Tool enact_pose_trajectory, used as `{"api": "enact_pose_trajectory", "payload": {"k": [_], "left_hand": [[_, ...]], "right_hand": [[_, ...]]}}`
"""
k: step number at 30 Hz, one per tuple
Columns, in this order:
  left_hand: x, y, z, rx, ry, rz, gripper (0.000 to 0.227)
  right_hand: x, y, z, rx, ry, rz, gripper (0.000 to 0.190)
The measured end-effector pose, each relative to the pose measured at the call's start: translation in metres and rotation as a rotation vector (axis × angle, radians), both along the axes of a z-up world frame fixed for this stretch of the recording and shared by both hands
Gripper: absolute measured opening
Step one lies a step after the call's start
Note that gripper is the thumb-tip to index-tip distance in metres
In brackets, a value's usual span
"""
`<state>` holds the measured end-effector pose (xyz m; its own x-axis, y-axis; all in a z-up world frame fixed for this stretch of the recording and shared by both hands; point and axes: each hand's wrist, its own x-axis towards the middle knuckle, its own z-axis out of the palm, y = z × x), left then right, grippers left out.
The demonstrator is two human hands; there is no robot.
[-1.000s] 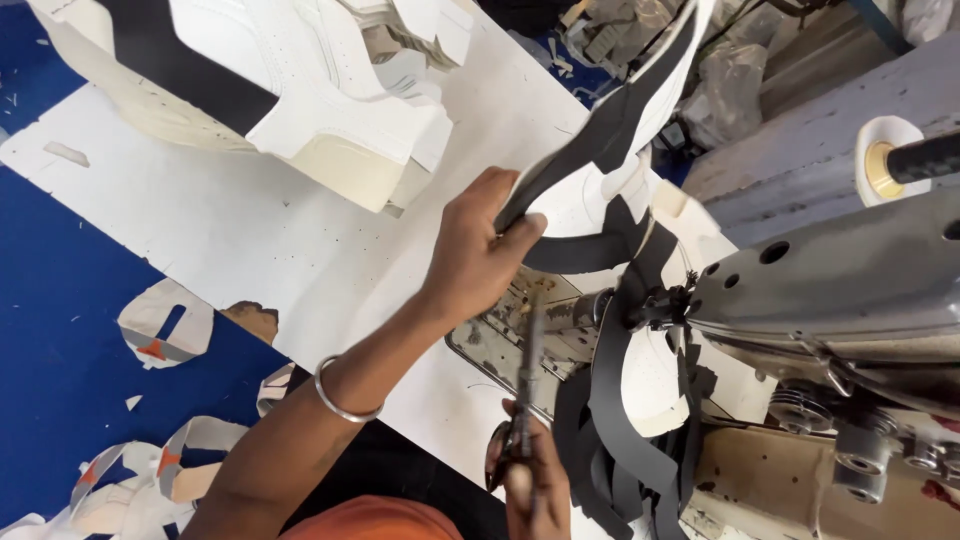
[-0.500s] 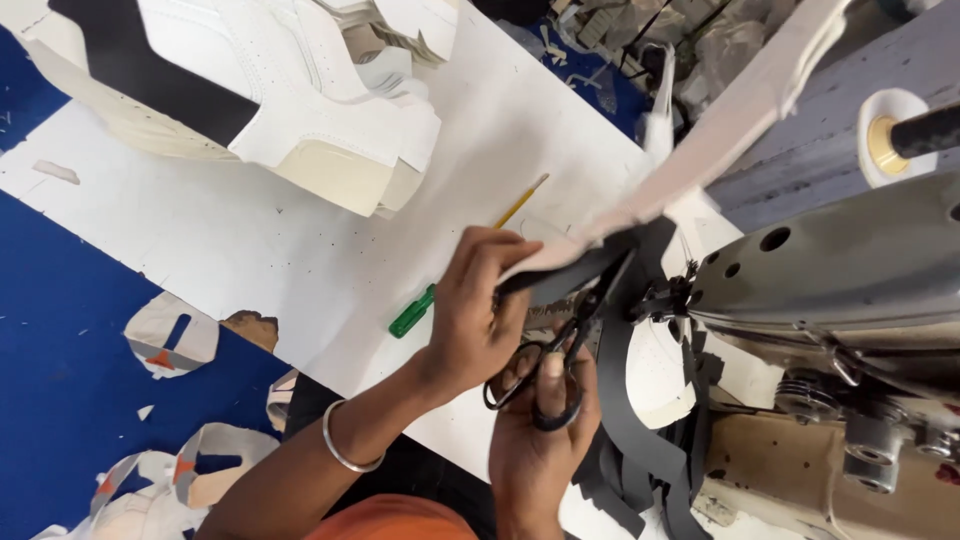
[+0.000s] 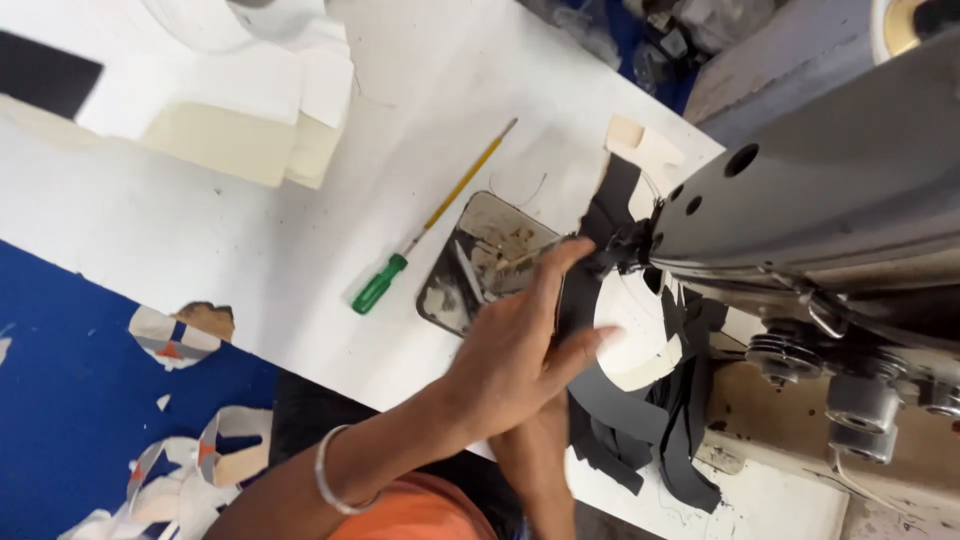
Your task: The person uses a sewing machine to stitch black fabric onto white shoe parts. They repeatedly pick up a shoe part, align it under the needle, sew a section, and then place the finished item on a pile to the left.
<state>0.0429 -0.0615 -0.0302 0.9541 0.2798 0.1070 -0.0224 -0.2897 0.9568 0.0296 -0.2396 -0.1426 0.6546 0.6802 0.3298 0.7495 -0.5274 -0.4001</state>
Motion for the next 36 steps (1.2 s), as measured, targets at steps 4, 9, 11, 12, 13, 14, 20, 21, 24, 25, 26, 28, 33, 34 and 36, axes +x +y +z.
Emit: {"api": "enact_pose_trajectory", "payload": {"k": [4, 9, 11, 12, 13, 14, 20, 21, 24, 25, 26, 28, 33, 34, 36], "left_hand": [[-0.001, -0.027, -0.054, -0.410, -0.205, -0.016, 0.038], [-0.009, -0.029, -0.041, -0.632, -0.173, 0.005, 0.027], [-0.011, -0.030, -0.028, -0.623, -0.116, 0.025, 0.031], [-0.011, -0.032, -0.027, -0.619, -0.118, 0.024, 0.031], [-0.011, -0.032, -0.027, -0.555, -0.127, 0.040, 0.031], [-0.010, -0.033, -0.028, -0.499, -0.135, 0.060, 0.031], [-0.009, -0.024, -0.034, -0.545, -0.119, 0.022, 0.033], [-0.008, -0.023, -0.033, -0.548, -0.113, 0.015, 0.033], [-0.002, -0.022, -0.029, -0.502, -0.102, 0.002, 0.033], [0.000, -0.022, -0.029, -0.467, -0.118, 0.007, 0.033], [0.001, -0.022, -0.029, -0.430, -0.138, 0.017, 0.034], [0.005, -0.020, -0.026, -0.388, -0.143, 0.023, 0.034], [0.013, -0.017, -0.022, -0.321, -0.144, 0.051, 0.032], [0.015, -0.017, -0.022, -0.299, -0.156, 0.060, 0.031], [0.018, -0.014, -0.019, -0.277, -0.167, 0.069, 0.030]], "right_hand": [[0.016, -0.091, 0.002, 0.184, 0.382, -0.488, 0.033], [0.073, -0.081, 0.103, 0.495, 0.111, -0.272, 0.061], [0.112, -0.065, 0.131, 0.018, 0.201, 0.011, 0.080], [0.122, -0.056, 0.132, 0.022, 0.199, 0.012, 0.080], [0.132, -0.047, 0.132, -0.123, -0.035, 0.172, 0.088], [0.142, -0.037, 0.132, -0.275, -0.268, 0.336, 0.097], [0.186, -0.068, 0.094, -0.180, -0.193, 0.421, 0.084], [0.184, -0.065, 0.101, -0.182, -0.189, 0.413, 0.084], [0.180, -0.054, 0.119, -0.296, -0.281, 0.370, 0.075], [0.178, -0.050, 0.124, -0.314, -0.330, 0.364, 0.070], [0.177, -0.044, 0.128, -0.330, -0.382, 0.363, 0.067], [0.181, -0.051, 0.120, -0.384, -0.357, 0.328, 0.071], [0.181, -0.053, 0.118, -0.428, -0.288, 0.270, 0.085], [0.182, -0.054, 0.117, -0.412, -0.262, 0.270, 0.084], [0.183, -0.057, 0.113, -0.396, -0.237, 0.269, 0.084]]}}
